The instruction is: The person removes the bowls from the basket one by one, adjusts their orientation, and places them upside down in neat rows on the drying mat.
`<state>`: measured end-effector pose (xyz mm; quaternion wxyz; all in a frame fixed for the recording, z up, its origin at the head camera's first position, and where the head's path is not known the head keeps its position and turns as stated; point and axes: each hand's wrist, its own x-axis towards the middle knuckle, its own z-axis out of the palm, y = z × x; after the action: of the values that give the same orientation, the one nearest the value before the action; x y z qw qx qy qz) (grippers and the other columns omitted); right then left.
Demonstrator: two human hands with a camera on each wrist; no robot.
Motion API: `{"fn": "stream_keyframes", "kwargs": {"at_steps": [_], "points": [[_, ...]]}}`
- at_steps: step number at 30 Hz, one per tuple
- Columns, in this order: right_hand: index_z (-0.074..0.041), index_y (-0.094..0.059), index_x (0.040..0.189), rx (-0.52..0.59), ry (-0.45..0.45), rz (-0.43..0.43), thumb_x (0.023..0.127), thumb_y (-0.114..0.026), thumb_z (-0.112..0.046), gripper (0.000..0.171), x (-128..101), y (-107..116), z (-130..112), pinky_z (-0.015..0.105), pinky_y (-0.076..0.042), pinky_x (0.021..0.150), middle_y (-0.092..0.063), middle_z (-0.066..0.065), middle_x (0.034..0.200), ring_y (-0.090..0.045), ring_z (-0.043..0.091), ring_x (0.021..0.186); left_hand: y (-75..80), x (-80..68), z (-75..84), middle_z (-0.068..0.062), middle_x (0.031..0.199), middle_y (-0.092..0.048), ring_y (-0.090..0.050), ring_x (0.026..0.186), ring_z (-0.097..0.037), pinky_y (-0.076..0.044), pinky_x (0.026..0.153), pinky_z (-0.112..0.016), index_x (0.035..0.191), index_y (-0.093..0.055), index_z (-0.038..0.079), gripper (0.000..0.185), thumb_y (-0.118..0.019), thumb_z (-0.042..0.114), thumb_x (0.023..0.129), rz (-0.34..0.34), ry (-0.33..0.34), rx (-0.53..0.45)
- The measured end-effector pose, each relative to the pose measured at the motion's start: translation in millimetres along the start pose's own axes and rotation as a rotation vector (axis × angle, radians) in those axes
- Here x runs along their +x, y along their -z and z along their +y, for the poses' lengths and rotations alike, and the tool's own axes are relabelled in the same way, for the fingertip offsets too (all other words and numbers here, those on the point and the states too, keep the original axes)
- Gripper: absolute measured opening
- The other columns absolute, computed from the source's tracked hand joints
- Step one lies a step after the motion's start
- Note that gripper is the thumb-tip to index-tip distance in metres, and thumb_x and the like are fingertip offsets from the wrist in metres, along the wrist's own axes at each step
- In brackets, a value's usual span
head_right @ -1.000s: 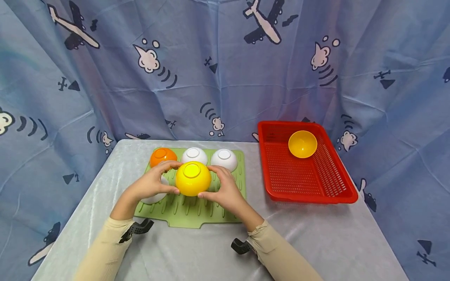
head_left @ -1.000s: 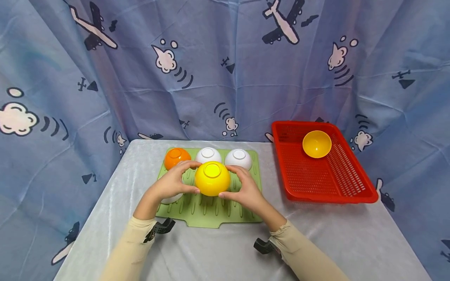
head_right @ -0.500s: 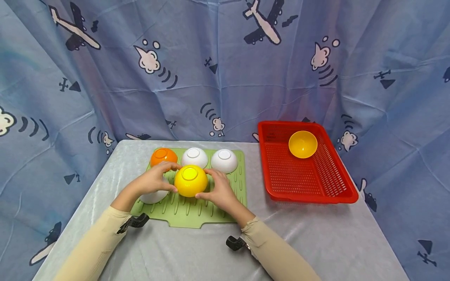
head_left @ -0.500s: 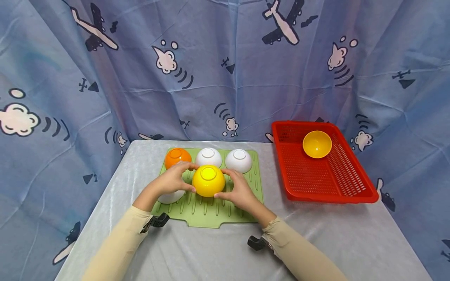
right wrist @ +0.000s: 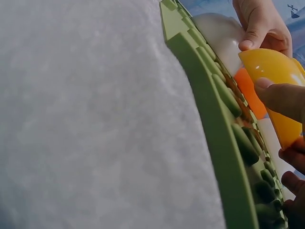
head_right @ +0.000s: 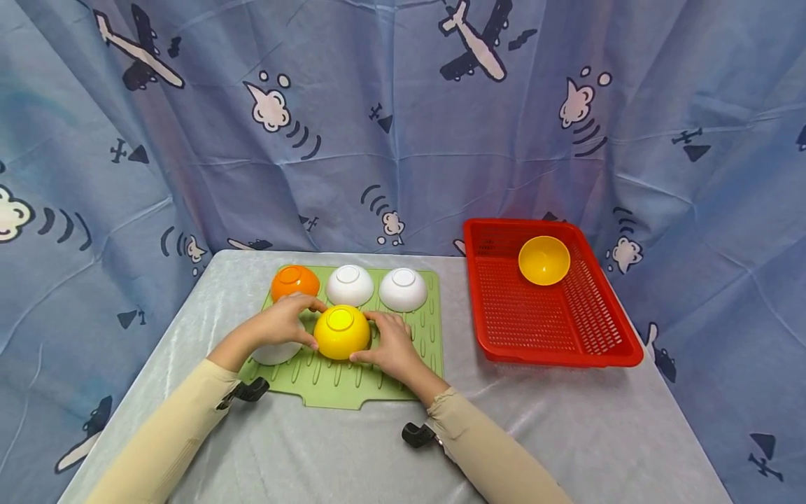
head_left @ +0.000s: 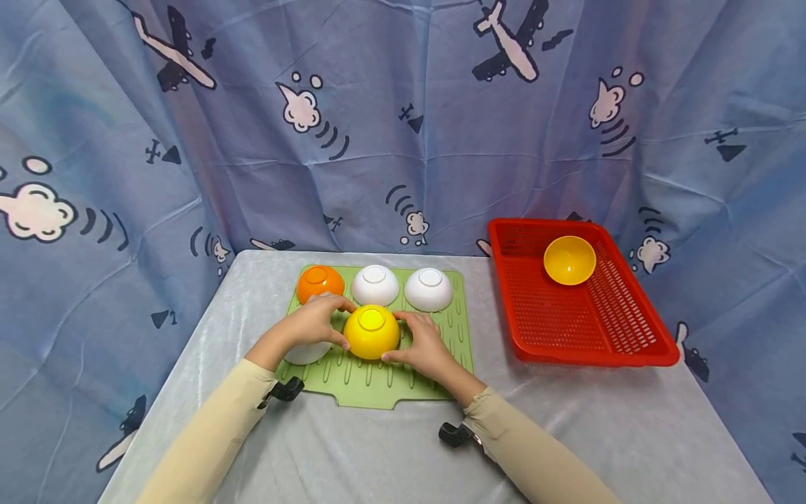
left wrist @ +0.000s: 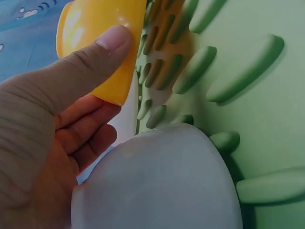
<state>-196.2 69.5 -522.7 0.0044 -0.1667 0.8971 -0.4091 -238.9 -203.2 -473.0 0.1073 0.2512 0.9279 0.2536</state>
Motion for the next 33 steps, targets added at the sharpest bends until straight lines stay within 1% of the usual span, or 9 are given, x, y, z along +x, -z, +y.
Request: {"fn": "stream_keyframes", "kwargs": {"at_steps": [7, 11, 14, 18, 24, 25, 29, 31, 33], "points": [[-0.010, -0.057, 0.144, -0.047, -0.002, -0.001, 0.067, -0.097, -0.036, 0.091, 2, -4, 5, 0.053, -0.026, 0.112, -0.060, 0.007, 0.143, -0.044, 0.030, 0.135, -2.2, 7.0, -0.3, 0.000, 0.126, -0.068, -0.055, 0.122, -0.025, -0.026, 0.114, -0.061, 0.127, -0.067, 0.014, 0.071, -0.096, 0.039, 0.068, -0.048, 0.007, 0.052], [-0.010, -0.057, 0.144, -0.081, 0.004, -0.005, 0.066, -0.097, -0.038, 0.091, 3, -6, 7, 0.053, -0.027, 0.110, -0.060, 0.007, 0.143, -0.043, 0.030, 0.135, -4.5, 9.9, 0.9, 0.000, 0.122, -0.069, -0.055, 0.115, -0.023, -0.035, 0.104, -0.053, 0.124, -0.068, 0.013, 0.070, -0.097, 0.039, 0.066, -0.060, 0.001, 0.103], [-0.010, -0.057, 0.143, -0.102, 0.013, -0.007, 0.066, -0.097, -0.038, 0.091, 3, -7, 9, 0.052, -0.027, 0.110, -0.060, 0.007, 0.143, -0.043, 0.030, 0.136, -5.6, 11.1, 3.6, 0.001, 0.119, -0.069, -0.055, 0.110, -0.021, -0.037, 0.097, -0.047, 0.122, -0.069, 0.013, 0.069, -0.097, 0.039, 0.065, -0.062, -0.005, 0.149], [-0.010, -0.058, 0.142, -0.121, 0.022, -0.009, 0.066, -0.097, -0.038, 0.091, 3, -8, 9, 0.051, -0.027, 0.109, -0.060, 0.007, 0.143, -0.042, 0.029, 0.136, -5.1, 11.6, 7.8, 0.001, 0.117, -0.069, -0.054, 0.109, -0.020, -0.037, 0.097, -0.047, 0.120, -0.069, 0.013, 0.068, -0.098, 0.039, 0.064, -0.070, -0.001, 0.173], [-0.009, -0.059, 0.141, -0.149, 0.030, -0.013, 0.066, -0.097, -0.040, 0.089, 4, -7, 11, 0.053, -0.026, 0.109, -0.060, 0.009, 0.141, -0.042, 0.031, 0.137, -4.2, 13.0, 8.2, 0.002, 0.118, -0.070, -0.054, 0.109, -0.020, -0.038, 0.095, -0.045, 0.121, -0.069, 0.013, 0.069, -0.097, 0.041, 0.065, -0.085, -0.002, 0.194], [-0.009, -0.059, 0.140, -0.153, 0.033, -0.012, 0.066, -0.097, -0.040, 0.089, 5, -8, 11, 0.053, -0.027, 0.109, -0.060, 0.009, 0.141, -0.042, 0.031, 0.137, -3.8, 12.8, 8.1, 0.002, 0.119, -0.069, -0.054, 0.109, -0.021, -0.038, 0.095, -0.046, 0.122, -0.069, 0.013, 0.069, -0.097, 0.041, 0.066, -0.087, -0.003, 0.193], [-0.009, -0.059, 0.141, -0.171, 0.042, -0.015, 0.067, -0.096, -0.042, 0.089, 6, -8, 13, 0.053, -0.026, 0.110, -0.060, 0.008, 0.140, -0.043, 0.032, 0.137, -1.1, 10.3, 11.2, -0.002, 0.129, -0.067, -0.053, 0.120, -0.025, -0.035, 0.108, -0.054, 0.131, -0.066, 0.012, 0.075, -0.095, 0.043, 0.068, -0.064, -0.010, 0.152], [-0.009, -0.059, 0.140, -0.178, 0.047, -0.014, 0.067, -0.096, -0.043, 0.089, 6, -8, 13, 0.054, -0.026, 0.110, -0.061, 0.008, 0.140, -0.044, 0.032, 0.136, -0.2, 9.6, 14.1, -0.003, 0.134, -0.064, -0.051, 0.125, -0.027, -0.033, 0.113, -0.056, 0.135, -0.064, 0.012, 0.077, -0.093, 0.044, 0.071, -0.040, -0.021, 0.103], [-0.009, -0.060, 0.140, -0.186, 0.049, -0.014, 0.067, -0.096, -0.044, 0.089, 6, -8, 13, 0.054, -0.027, 0.109, -0.061, 0.008, 0.139, -0.044, 0.031, 0.136, -0.4, 9.9, 17.4, -0.005, 0.135, -0.062, -0.051, 0.127, -0.028, -0.035, 0.112, -0.056, 0.136, -0.062, 0.011, 0.077, -0.092, 0.043, 0.074, -0.010, -0.047, 0.043]]}}
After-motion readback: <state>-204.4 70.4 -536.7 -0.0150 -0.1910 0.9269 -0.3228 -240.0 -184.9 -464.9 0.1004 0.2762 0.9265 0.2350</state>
